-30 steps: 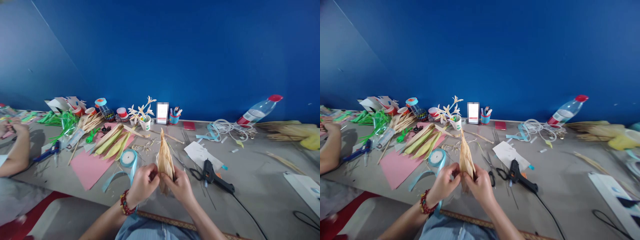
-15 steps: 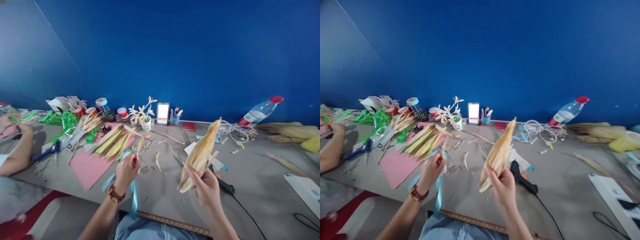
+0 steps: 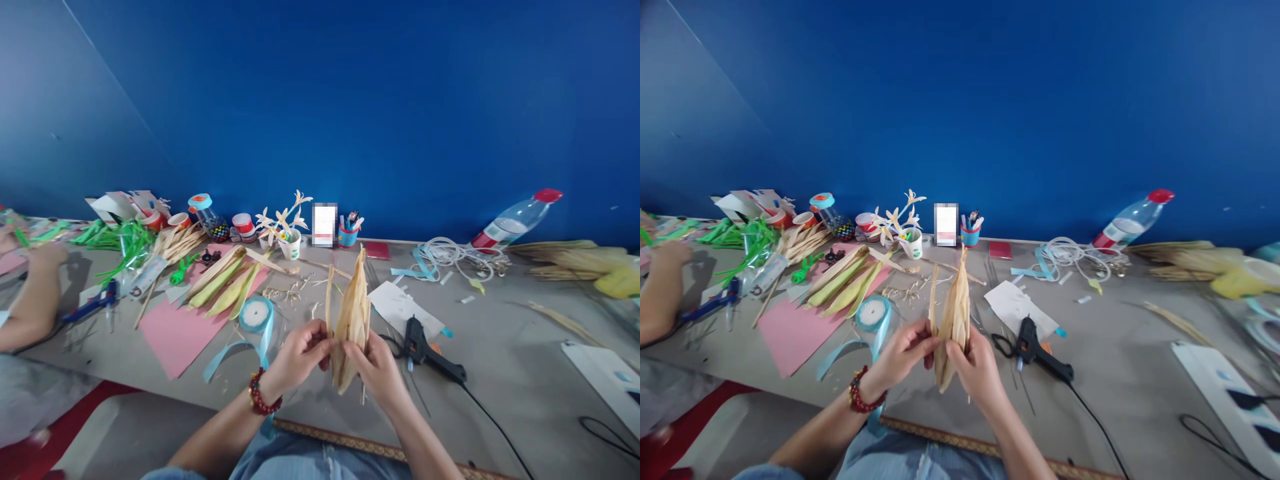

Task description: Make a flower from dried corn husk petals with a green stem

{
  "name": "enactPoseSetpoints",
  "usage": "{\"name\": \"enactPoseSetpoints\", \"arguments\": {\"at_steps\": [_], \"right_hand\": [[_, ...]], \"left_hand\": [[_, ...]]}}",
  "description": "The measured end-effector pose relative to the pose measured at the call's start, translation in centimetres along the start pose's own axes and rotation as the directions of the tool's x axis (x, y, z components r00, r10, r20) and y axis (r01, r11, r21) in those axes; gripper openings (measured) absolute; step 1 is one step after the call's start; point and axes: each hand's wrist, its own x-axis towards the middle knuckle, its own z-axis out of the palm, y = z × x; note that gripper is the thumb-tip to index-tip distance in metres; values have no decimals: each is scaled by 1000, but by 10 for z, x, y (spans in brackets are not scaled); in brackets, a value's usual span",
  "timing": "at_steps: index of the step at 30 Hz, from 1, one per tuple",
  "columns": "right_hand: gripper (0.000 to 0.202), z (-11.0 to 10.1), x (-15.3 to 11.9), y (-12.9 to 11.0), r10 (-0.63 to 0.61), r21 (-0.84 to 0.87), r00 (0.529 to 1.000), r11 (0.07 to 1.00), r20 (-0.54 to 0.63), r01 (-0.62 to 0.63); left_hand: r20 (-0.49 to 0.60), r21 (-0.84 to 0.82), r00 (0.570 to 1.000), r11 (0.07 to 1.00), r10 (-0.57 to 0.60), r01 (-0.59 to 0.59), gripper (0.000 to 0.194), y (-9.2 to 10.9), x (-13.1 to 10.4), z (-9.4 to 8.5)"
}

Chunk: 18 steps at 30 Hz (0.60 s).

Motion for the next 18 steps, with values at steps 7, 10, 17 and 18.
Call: {"name": "enactPoseSetpoints", "arguments": {"at_steps": [7, 10, 17, 18], "right_hand": [[10, 0, 1, -2, -108, -220, 994, 970, -8, 104], [11, 2, 2, -6, -136, -257, 991, 957, 12, 134], [11, 3, 0, -14, -170, -349, 984, 920, 60, 180], [12, 3, 0, -14, -165, -358, 984, 917, 65, 177]], "left_hand": [[-73, 108, 997, 993, -33, 41, 16, -2, 0, -1], [-99, 195, 995, 981, -6, 25, 9, -1, -1, -1], [-146, 472, 983, 881, 112, -31, 6, -1, 0, 1], [-151, 503, 981, 864, 118, -26, 7, 0, 0, 1]]}}
